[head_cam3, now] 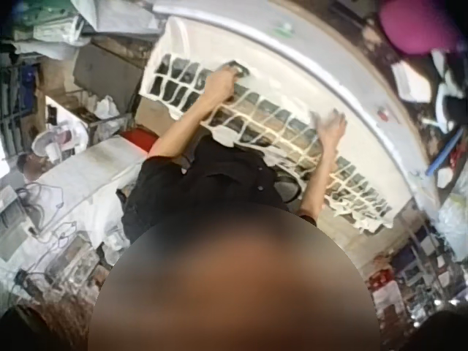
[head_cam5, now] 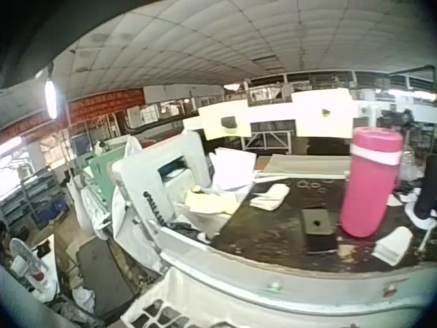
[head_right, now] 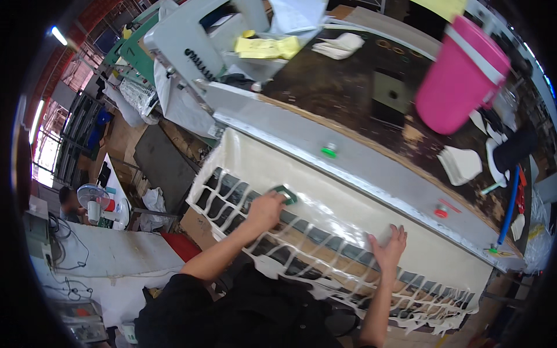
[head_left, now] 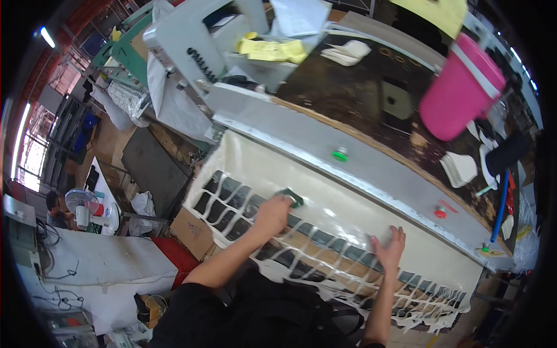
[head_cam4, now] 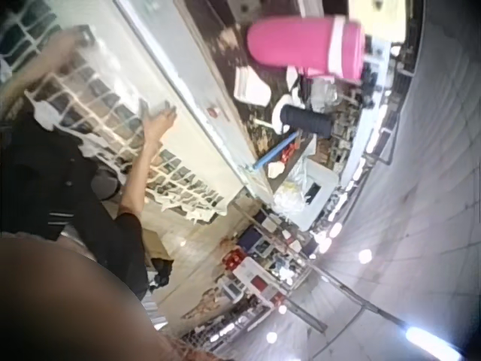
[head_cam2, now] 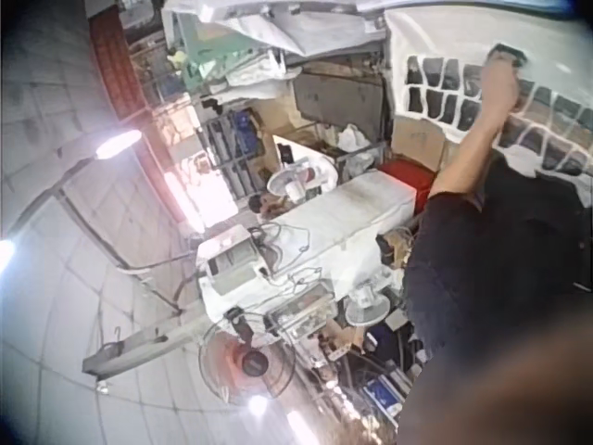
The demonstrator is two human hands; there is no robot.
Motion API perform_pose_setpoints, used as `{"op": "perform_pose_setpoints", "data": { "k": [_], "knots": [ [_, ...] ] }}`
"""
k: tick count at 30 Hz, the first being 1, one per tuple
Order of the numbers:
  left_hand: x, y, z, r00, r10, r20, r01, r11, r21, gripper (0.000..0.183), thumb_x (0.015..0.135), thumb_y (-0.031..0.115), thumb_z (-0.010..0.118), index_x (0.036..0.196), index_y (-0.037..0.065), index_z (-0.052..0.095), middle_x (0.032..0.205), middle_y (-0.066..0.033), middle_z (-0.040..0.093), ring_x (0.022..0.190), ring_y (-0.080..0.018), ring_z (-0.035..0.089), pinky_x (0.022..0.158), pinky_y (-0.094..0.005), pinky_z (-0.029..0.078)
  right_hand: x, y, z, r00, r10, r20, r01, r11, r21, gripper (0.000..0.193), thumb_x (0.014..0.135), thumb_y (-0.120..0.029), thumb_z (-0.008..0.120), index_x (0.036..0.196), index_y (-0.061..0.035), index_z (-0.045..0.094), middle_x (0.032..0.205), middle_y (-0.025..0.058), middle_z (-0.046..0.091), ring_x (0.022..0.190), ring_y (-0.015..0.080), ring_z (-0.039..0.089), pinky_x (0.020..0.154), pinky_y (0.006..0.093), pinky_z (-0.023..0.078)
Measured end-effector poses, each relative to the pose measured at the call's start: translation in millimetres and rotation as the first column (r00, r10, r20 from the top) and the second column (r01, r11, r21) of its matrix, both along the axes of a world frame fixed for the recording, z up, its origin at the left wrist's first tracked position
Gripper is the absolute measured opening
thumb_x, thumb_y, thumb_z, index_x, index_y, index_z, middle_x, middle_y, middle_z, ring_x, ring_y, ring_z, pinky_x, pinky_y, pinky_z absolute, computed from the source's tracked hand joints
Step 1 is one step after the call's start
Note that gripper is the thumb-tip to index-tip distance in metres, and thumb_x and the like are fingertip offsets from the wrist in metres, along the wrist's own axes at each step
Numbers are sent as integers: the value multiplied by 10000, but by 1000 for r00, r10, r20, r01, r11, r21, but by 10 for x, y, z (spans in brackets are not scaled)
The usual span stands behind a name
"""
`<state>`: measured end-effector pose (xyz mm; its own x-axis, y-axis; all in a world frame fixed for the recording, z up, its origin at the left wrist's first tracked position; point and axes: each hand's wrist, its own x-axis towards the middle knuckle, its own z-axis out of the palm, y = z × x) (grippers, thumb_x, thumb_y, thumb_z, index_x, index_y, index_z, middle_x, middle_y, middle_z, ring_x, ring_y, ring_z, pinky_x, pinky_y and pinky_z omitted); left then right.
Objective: Cutting out shapes from a roll of material using a green handheld mold on a production machine.
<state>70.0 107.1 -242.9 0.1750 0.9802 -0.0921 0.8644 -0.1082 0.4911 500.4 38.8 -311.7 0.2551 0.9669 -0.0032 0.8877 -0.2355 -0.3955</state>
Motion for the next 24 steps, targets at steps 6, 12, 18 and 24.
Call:
{"op": "perform_pose_setpoints", "data": {
  "k": [6,12,18,24],
  "knots": [
    [-1895,923,-379,940,-338,-57,339,897,282,152,924,79,679,1064,83,737,1036,-133,665,1118,-354,644,1017,-539,462,-2393,798,598,803,487,-343,-454,873,175,837,788,-288,937,1486,-30,554,1519,263,562,1405,453,541,1193,482,443],
    [-2825,986,-484,971,-99,217,-25,863,505,365,900,98,743,1263,89,709,1263,-205,655,1198,-432,619,1043,-517,491,-4171,1196,128,803,535,-263,-534,842,80,972,806,-389,919,1593,-61,451,1627,226,466,1512,469,416,1268,536,337],
    [-3278,1031,-815,880,414,232,-440,895,69,801,837,491,859,1396,-5,574,1293,-282,631,1201,-466,627,1006,-539,526,-4725,1252,-249,907,415,-69,-408,908,97,885,850,-339,873,1621,-173,472,1633,164,501,1559,460,361,1282,676,210],
    [-3374,1294,-781,914,364,176,-338,927,-163,543,839,420,876,1120,7,662,1009,-245,742,983,-472,728,835,-542,583,-5031,1511,-215,909,379,-174,-357,923,146,625,746,-311,947,1273,-111,676,1452,159,668,1528,426,443,1277,673,215]
  ]
}}
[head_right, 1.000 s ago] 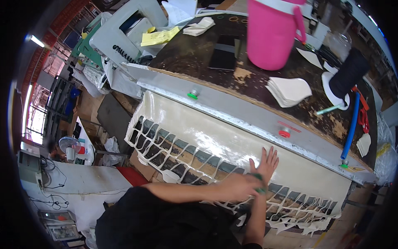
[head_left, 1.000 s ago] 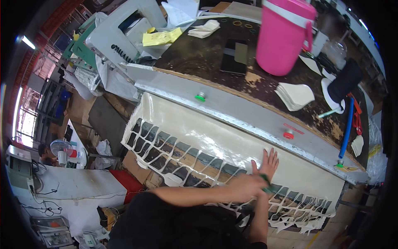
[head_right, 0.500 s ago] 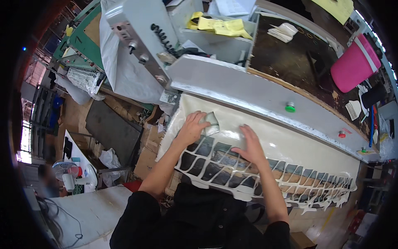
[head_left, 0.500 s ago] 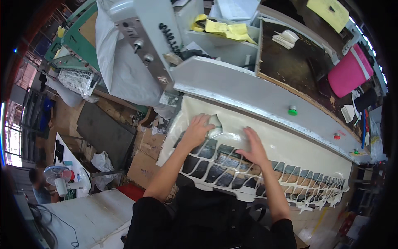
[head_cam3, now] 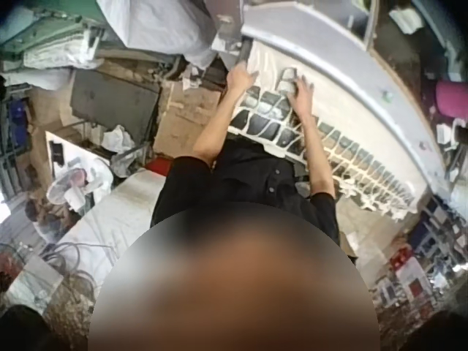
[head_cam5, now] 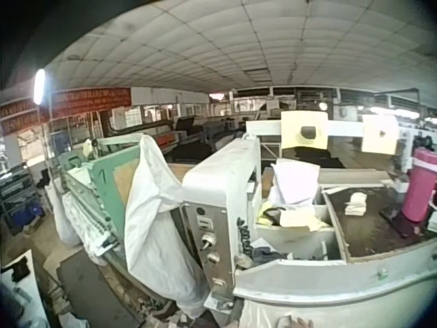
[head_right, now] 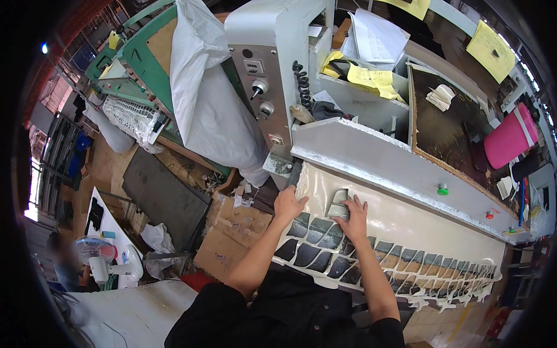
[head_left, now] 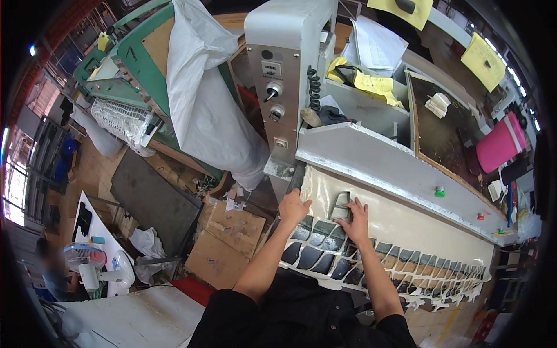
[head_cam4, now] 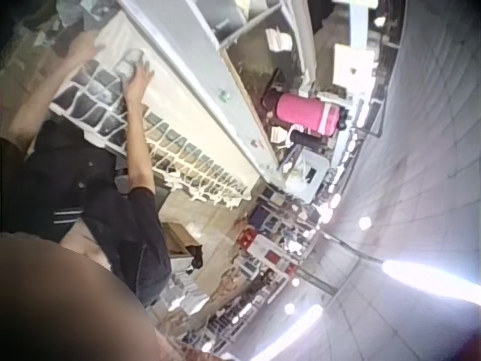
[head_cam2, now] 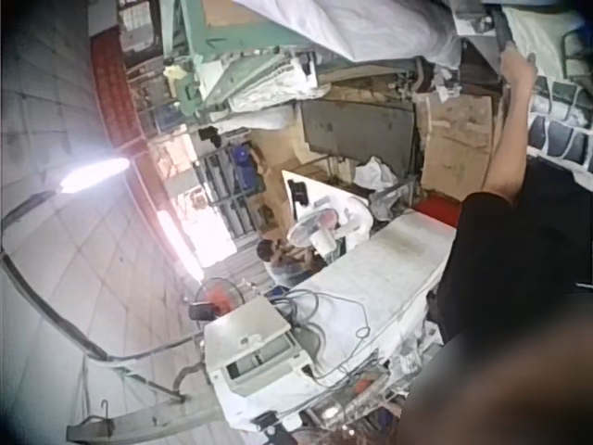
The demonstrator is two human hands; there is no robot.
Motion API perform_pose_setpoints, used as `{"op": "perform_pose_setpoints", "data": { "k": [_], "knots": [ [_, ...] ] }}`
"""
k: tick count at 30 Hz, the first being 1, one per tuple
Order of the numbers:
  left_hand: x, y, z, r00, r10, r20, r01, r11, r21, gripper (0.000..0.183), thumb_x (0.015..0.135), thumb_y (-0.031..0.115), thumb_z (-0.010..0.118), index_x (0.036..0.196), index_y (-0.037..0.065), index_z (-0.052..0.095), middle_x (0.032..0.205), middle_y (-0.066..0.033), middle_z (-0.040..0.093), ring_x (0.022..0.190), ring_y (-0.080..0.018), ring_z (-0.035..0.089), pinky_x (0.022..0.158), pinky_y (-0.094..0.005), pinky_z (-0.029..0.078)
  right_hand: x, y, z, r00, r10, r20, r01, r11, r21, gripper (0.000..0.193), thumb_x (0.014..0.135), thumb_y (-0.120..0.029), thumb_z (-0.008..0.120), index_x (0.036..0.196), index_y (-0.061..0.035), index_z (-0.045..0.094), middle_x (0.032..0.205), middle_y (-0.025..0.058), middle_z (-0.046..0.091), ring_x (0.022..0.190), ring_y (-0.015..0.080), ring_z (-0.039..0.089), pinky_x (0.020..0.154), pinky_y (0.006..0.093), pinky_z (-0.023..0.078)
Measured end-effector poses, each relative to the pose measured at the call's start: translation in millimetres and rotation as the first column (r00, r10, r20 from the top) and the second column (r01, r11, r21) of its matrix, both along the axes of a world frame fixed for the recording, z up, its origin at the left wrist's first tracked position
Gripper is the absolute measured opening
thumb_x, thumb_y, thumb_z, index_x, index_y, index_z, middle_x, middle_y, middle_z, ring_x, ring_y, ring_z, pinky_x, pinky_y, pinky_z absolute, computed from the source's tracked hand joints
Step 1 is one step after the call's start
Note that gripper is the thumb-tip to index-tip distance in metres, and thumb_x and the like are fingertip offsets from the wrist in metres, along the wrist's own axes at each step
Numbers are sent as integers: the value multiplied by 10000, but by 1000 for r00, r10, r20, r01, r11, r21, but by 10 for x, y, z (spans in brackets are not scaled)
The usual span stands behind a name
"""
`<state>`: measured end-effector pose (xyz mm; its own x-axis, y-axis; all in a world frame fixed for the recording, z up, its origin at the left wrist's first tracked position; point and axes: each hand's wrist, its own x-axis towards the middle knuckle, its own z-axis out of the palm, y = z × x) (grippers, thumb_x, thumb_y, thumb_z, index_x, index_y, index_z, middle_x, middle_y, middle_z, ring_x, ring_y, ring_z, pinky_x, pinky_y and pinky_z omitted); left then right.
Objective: Cutting out shapes from a roll of material using a green handheld mold on a production machine.
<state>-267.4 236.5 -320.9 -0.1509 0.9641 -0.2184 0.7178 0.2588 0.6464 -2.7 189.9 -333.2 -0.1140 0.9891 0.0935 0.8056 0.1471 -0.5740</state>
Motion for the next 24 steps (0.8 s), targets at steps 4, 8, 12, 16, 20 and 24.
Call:
{"op": "perform_pose_setpoints", "data": {
  "k": [4,8,12,16,20,24],
  "knots": [
    [-64,-34,-12,997,-63,50,59,995,84,316,886,279,852,1006,65,653,911,-219,739,948,-466,727,788,-563,558,-305,113,-74,993,-95,-71,98,994,44,636,745,-334,962,1254,-76,680,1366,196,705,1487,448,492,1276,676,205],
    [-53,-8,-66,999,-8,-37,10,998,63,338,880,260,858,1014,42,638,877,-222,735,925,-470,728,782,-570,554,-603,104,-96,984,-138,-108,146,987,70,634,767,-310,950,1295,-95,673,1408,218,682,1514,426,468,1295,648,196],
    [-64,-66,67,1000,-14,-18,14,999,32,400,857,246,862,1133,36,663,1068,-251,726,1081,-462,697,913,-564,533,-566,35,-132,995,-82,-65,89,990,112,588,825,-302,897,1339,-127,670,1435,172,684,1543,423,427,1301,655,161],
    [-3,-150,86,982,-64,-178,134,900,415,626,835,190,844,1415,68,643,1466,-248,539,1427,-459,459,1160,-567,377,-483,50,-106,1000,2,-12,-1,999,50,551,811,-338,848,1315,-174,696,1526,114,645,1562,429,386,1275,738,80],
    [-335,-241,-326,872,-430,-235,489,749,447,506,933,114,701,1434,79,642,1582,-187,524,1510,-424,426,1215,-572,344,-703,132,-46,1000,-21,-16,22,998,57,587,781,-395,895,1298,-188,709,1493,103,673,1568,418,389,1261,765,48],
    [-353,-326,-326,775,-526,-350,630,688,361,460,1020,181,575,1468,113,652,1634,-94,527,1530,-353,439,1272,-589,266,-709,78,-162,994,-105,-19,106,989,103,613,759,-429,934,1280,-189,721,1470,104,691,1574,403,392,1270,749,40]
  ]
}}
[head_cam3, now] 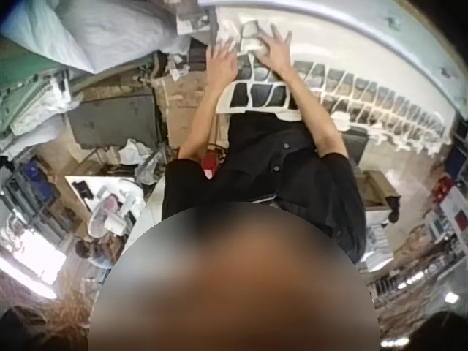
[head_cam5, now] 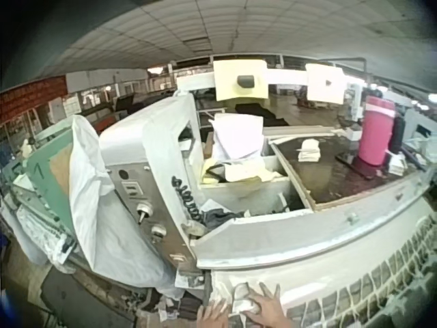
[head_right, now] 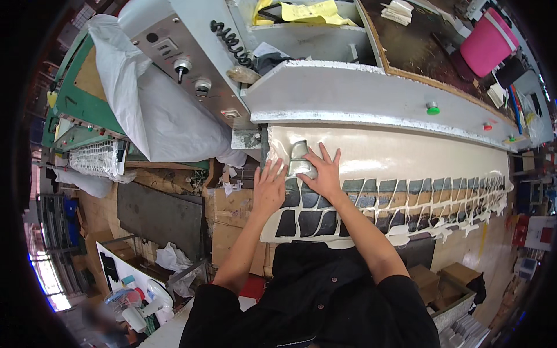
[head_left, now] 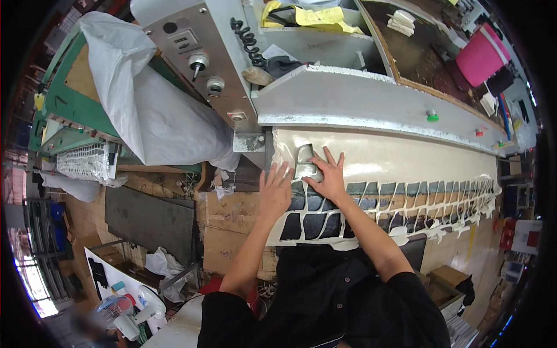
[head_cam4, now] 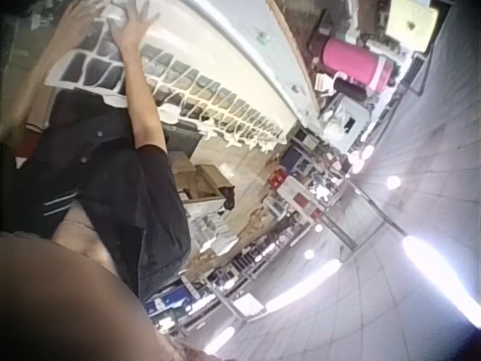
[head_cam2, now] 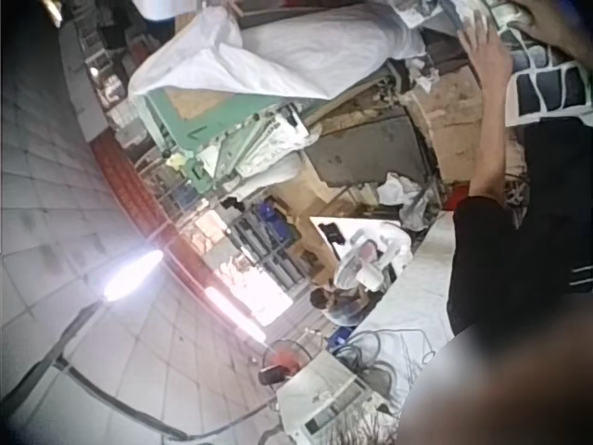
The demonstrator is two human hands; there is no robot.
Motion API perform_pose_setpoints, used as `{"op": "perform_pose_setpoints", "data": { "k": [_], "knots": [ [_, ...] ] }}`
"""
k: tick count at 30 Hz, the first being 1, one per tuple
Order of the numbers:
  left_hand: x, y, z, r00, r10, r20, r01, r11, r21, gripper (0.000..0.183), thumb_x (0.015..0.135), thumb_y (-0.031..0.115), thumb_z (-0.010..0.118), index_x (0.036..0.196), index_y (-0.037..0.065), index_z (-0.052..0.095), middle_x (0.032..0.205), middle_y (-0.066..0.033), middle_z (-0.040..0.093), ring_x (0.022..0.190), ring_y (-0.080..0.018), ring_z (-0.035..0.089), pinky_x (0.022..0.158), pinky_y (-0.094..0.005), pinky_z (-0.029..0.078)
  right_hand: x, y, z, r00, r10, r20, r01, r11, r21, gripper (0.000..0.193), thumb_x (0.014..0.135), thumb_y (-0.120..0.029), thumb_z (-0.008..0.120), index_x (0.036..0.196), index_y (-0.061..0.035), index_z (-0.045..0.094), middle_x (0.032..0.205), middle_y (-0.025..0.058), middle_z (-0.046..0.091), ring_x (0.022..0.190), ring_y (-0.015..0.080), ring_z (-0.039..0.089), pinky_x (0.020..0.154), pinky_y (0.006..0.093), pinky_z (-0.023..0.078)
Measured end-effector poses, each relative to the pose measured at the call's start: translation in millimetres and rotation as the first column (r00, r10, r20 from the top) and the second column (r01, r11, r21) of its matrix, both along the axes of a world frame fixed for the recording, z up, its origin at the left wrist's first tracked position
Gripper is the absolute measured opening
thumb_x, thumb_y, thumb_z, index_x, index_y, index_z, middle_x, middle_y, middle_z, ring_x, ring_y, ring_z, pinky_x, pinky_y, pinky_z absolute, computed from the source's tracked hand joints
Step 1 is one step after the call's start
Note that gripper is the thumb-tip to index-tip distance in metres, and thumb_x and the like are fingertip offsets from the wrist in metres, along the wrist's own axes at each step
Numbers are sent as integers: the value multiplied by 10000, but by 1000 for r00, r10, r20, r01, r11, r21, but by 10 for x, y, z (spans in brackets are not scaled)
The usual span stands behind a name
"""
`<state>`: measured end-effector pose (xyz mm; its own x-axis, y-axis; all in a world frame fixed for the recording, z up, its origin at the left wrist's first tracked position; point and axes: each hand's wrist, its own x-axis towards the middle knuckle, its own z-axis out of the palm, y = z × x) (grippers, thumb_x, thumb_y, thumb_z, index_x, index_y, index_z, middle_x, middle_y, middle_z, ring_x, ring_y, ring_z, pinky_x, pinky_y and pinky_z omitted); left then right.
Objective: Cutting out shapes from a roll of material using a green handheld mold on a production machine.
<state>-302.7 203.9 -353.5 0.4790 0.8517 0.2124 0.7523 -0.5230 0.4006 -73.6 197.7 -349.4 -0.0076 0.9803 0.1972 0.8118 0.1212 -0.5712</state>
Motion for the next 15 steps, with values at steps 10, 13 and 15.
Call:
{"op": "perform_pose_setpoints", "data": {
  "k": [10,13,15],
  "knots": [
    [72,191,78,949,158,274,-154,987,-39,365,957,248,732,1267,56,707,1342,-165,665,1335,-353,588,1123,-547,408,-37,-9,-128,986,-157,-60,160,987,36,590,930,-264,802,1429,-56,565,1558,218,555,1526,420,435,1277,699,134],
    [422,452,287,889,359,283,-346,933,-99,543,909,313,803,1352,53,627,1252,-191,650,1230,-382,613,1046,-542,437,-2,5,-216,955,-279,-101,288,954,88,564,952,-196,772,1432,-18,535,1526,284,543,1501,466,443,1282,669,171],
    [511,569,270,840,500,213,-471,865,-174,660,884,354,834,1415,58,579,1237,-198,634,1195,-395,610,1020,-539,439,-39,19,-215,948,-301,-100,312,942,127,547,957,-168,765,1423,-8,527,1492,319,551,1490,502,435,1277,658,195]
  ]
}}
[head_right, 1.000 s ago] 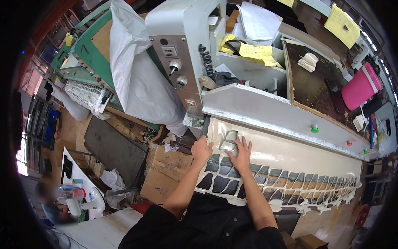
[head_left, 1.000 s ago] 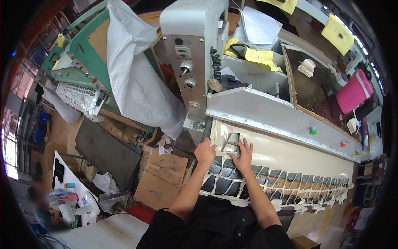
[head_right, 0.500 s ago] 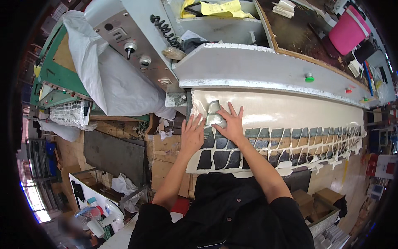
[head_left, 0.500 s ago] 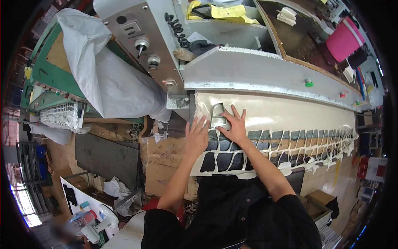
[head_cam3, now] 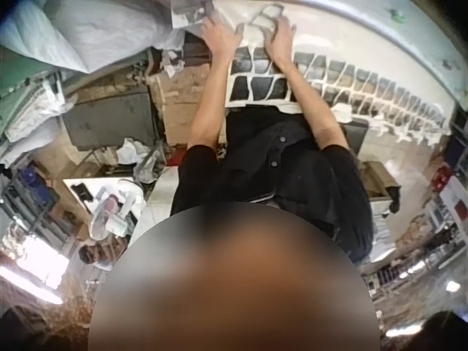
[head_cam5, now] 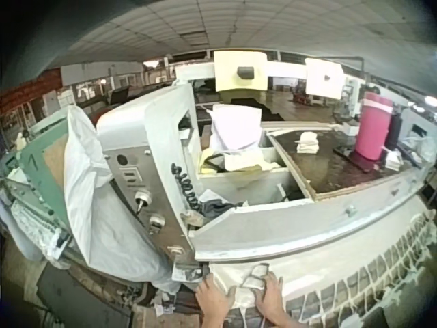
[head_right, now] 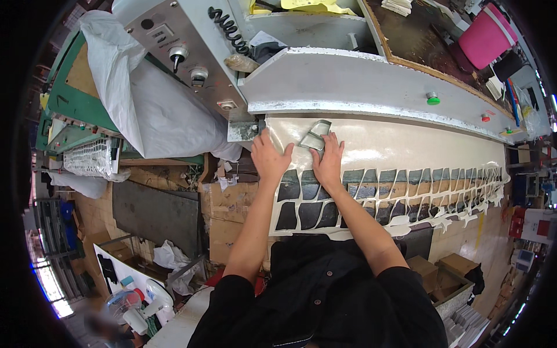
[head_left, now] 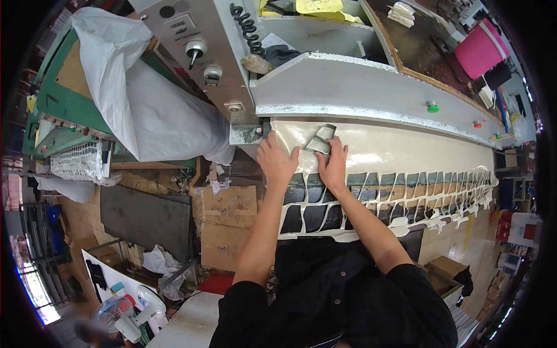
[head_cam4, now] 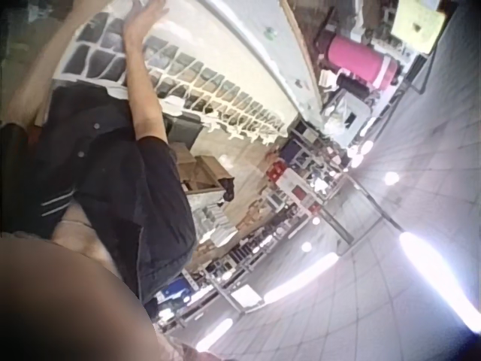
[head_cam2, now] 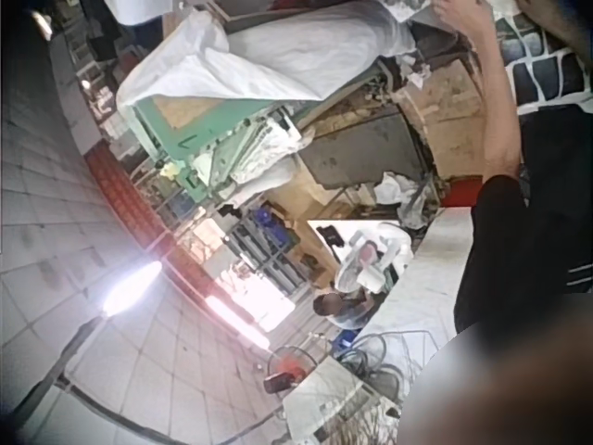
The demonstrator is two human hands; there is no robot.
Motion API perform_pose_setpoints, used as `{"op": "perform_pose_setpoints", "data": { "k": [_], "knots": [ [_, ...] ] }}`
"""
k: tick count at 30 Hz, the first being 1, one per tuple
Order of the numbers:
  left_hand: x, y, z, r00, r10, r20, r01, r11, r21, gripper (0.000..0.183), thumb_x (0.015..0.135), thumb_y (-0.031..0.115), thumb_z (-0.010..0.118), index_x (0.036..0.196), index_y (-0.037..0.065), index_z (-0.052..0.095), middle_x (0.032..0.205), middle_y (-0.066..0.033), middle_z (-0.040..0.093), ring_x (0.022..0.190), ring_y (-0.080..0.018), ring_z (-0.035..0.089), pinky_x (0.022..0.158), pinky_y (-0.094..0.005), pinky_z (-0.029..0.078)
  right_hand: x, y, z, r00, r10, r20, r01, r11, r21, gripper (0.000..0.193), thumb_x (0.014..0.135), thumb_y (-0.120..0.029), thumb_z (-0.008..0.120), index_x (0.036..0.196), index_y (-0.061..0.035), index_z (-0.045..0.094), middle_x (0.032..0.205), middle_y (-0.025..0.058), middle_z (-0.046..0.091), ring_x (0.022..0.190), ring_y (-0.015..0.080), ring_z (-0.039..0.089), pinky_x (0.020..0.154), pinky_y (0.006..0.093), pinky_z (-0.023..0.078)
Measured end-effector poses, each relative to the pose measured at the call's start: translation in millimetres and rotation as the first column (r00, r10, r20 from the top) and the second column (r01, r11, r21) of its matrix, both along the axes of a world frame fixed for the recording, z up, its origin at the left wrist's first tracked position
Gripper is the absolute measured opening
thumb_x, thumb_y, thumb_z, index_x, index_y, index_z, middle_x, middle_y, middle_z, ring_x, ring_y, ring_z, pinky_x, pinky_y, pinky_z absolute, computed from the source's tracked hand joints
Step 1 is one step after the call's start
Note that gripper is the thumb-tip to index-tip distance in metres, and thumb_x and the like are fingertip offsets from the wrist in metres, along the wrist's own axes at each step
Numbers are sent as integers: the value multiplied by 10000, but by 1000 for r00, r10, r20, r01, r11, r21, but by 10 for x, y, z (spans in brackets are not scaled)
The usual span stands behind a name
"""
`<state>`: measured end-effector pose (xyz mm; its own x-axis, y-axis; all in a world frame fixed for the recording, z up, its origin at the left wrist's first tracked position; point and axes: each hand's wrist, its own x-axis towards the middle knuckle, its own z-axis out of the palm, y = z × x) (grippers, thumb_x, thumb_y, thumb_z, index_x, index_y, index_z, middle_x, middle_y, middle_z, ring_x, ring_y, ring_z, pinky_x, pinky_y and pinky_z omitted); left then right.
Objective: Cutting out shapes from a roll of material using a green handheld mold on a production machine.
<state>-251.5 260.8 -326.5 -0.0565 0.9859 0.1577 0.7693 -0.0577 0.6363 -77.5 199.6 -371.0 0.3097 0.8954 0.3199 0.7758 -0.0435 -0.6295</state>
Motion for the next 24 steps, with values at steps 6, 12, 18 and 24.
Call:
{"op": "perform_pose_setpoints", "data": {
  "k": [6,12,18,24],
  "knots": [
    [-69,35,-204,995,8,-99,-6,1000,18,722,838,381,871,1453,167,558,1179,-174,603,1145,-378,560,986,-530,385,110,-43,49,995,57,83,-51,996,-78,572,966,-217,760,1433,13,525,1529,306,520,1500,470,432,1279,658,192],
    [-67,-15,-383,985,84,-150,-67,991,116,706,899,370,808,1541,244,543,1266,-187,538,1208,-383,506,1031,-544,371,132,-72,97,994,105,-9,-106,993,-45,569,924,-254,812,1409,-59,588,1540,256,570,1529,466,414,1292,653,165],
    [-468,-27,-504,985,-83,152,72,994,82,851,854,352,856,1604,231,473,1428,-248,508,1341,-442,470,1143,-567,360,-19,-32,229,986,169,6,-166,974,-153,567,876,-396,854,1371,-183,678,1548,105,631,1586,417,356,1285,714,64],
    [-469,-260,-290,914,-318,-251,374,900,223,737,947,126,720,1617,54,420,1514,-216,537,1422,-431,474,1180,-521,344,71,-96,212,931,358,71,-343,925,-166,575,864,-461,852,1367,-224,707,1518,48,662,1587,340,383,1280,739,16]
  ]
}}
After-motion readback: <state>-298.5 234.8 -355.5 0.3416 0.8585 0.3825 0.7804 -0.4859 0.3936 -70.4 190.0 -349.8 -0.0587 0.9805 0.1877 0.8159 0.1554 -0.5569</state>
